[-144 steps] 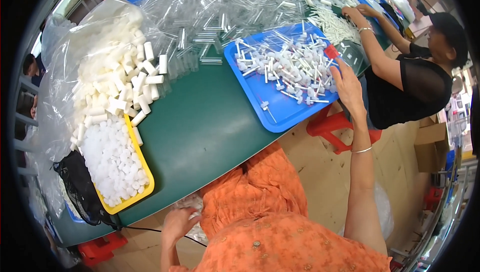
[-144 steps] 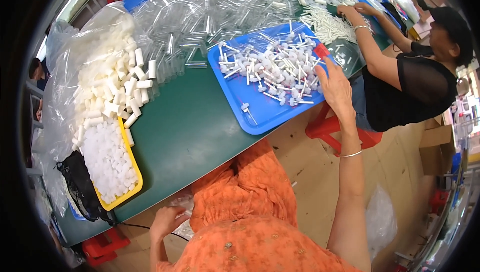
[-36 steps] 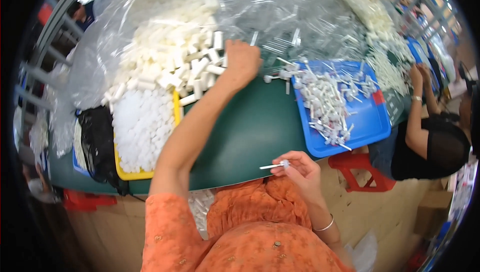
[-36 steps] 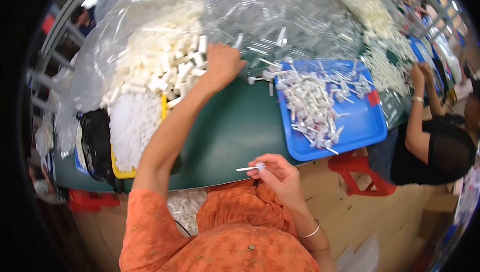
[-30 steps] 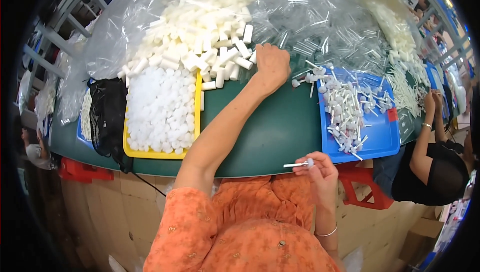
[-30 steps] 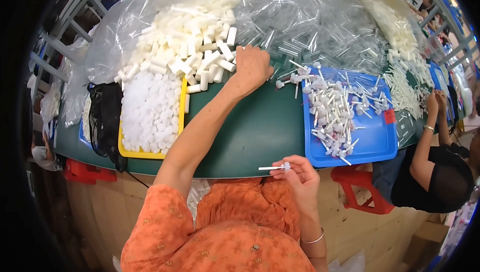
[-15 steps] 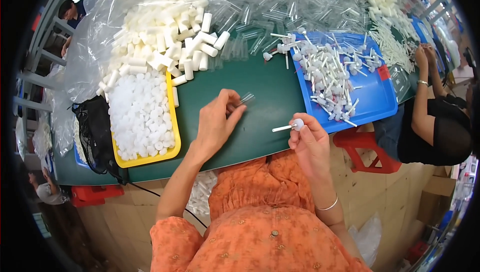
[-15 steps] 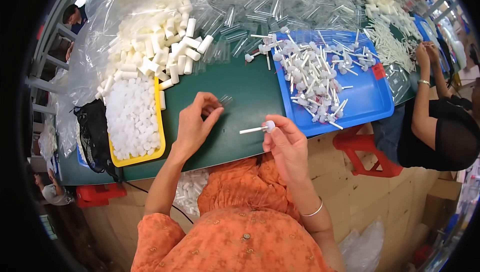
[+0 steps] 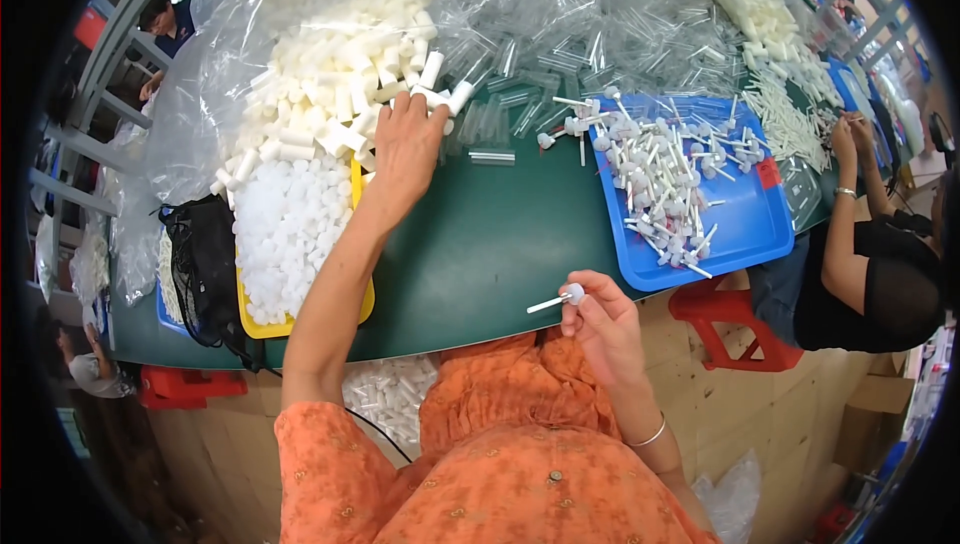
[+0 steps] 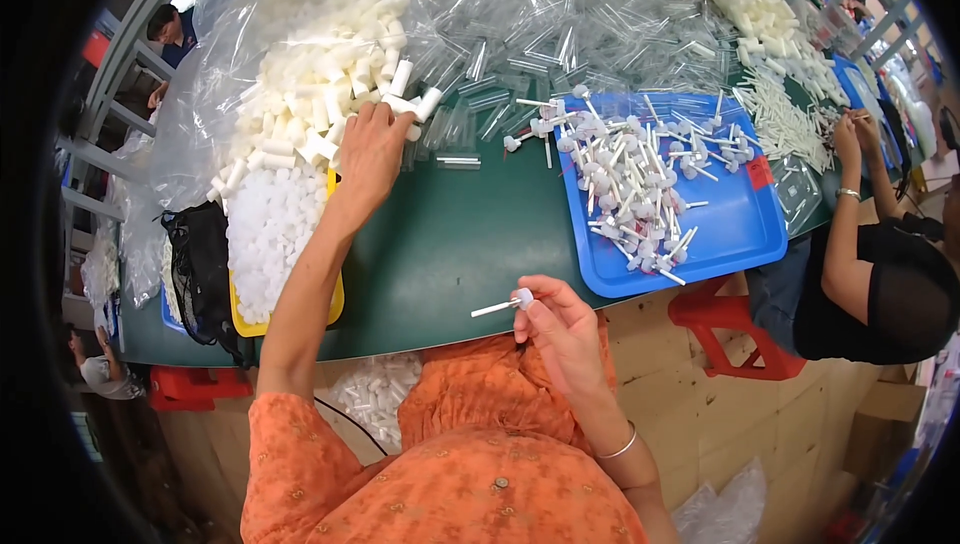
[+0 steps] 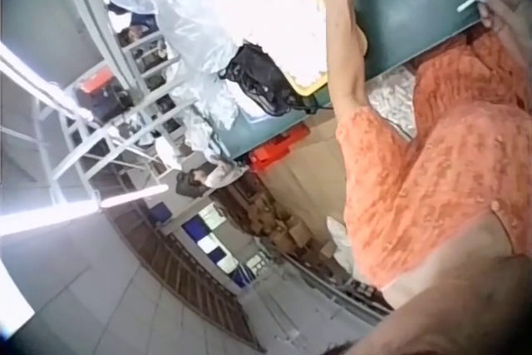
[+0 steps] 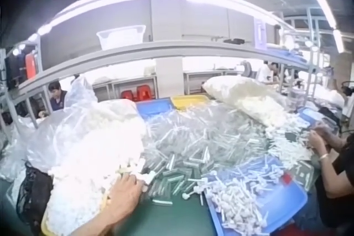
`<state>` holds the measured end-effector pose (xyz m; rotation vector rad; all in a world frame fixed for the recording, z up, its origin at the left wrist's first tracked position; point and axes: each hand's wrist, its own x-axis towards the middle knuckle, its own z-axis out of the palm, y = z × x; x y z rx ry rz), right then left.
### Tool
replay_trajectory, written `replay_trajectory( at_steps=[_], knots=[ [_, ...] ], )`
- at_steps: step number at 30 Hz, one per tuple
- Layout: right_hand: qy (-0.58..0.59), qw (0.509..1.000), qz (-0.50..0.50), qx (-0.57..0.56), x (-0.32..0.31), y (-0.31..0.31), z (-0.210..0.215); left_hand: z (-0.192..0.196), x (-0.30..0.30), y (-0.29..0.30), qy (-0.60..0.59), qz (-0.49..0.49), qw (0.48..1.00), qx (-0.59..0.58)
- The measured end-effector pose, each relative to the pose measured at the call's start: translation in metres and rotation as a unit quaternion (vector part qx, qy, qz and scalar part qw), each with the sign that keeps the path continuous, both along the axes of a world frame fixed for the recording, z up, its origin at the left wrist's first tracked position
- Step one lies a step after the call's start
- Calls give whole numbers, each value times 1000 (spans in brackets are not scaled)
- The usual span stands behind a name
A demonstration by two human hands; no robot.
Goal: Manually assemble small plastic and foam parts into a single component at a factory workbench.
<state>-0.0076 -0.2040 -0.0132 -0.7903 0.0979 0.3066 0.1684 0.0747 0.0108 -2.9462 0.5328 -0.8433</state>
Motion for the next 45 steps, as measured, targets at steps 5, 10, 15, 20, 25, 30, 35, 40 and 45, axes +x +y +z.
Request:
replay_trajectory(
  at_steps=[5, 10, 15, 20, 25, 30, 35, 40, 45],
  knots=[
    [-24, 1000, 10, -3, -2, -8, 1, 23, -15, 1, -3, -102, 994, -47],
    [-19, 999, -41, 2, 11, -8, 7, 33, -112, -56, 308, -99, 882, -343],
    [-20, 999, -11, 24, 19, 15, 7, 20, -151, -79, 391, -121, 797, -443],
    [10, 1000, -4, 26, 12, 22, 1, 7, -166, -80, 324, -117, 777, -527],
    [49, 997, 27, 49, 9, 18, 6, 11, -170, -66, 261, -135, 873, -389],
    [40, 998, 47, 7, 5, 17, 15, 11, -173, -64, 180, -159, 912, -333],
    [23, 999, 24, -40, 1, 25, 16, 9, -174, -71, 130, -179, 913, -343],
    [-74, 993, -42, -87, -3, 27, 7, 13, -182, -82, 171, -155, 901, -367],
    [-87, 988, -68, -109, -4, 27, -1, 25, -186, -93, 290, -112, 810, -498]
  ],
)
